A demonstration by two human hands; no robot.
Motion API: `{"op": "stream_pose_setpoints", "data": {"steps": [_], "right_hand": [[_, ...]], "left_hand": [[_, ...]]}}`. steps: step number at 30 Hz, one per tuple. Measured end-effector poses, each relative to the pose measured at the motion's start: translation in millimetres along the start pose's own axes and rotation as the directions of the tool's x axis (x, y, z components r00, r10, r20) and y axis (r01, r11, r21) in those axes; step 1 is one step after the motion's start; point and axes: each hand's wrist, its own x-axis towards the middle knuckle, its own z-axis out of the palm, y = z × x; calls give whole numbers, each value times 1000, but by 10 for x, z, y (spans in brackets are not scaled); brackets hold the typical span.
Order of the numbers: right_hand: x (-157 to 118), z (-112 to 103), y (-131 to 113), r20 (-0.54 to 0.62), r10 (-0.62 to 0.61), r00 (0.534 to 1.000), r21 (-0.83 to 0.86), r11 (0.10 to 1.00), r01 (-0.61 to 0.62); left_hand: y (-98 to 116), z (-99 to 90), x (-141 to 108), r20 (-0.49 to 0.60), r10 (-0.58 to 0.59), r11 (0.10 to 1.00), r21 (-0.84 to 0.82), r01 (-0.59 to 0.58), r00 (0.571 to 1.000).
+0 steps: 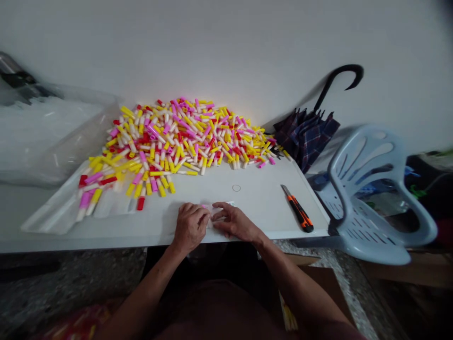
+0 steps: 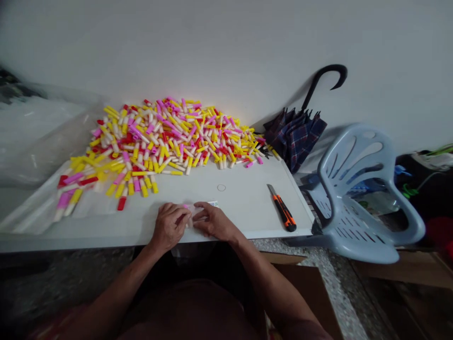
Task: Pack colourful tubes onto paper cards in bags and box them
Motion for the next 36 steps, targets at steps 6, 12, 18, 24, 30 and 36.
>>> {"op": "stream_pose_setpoints", "data": {"steps": [6,12,18,24,30,36], "right_hand": [[-25,-75,6,151,14,988,90,996,-27],[9,-80,4,233,-23,972,95,995,1],[213,-492,-78,-68,-32,997,-120,993,24],[837,-1294,-366,-725,-168,668,-431,867,-249],[1227,-1382,-493,-767,-131,628,-451,807,-383],[893,-1267,-515,-713,-115,692,-478,802,-359]], "left_hand": [[-13,-100,62,116,21,999,44,-26,993],[-92,-133,160,220,78,997,5,-81,972],[-96,11,56,77,54,992,-121,-44,996],[-68,28,30,44,56,996,-75,-52,997],[-77,38,30,31,75,995,-73,-72,997],[-60,33,32,24,55,996,-73,-54,998]]}}
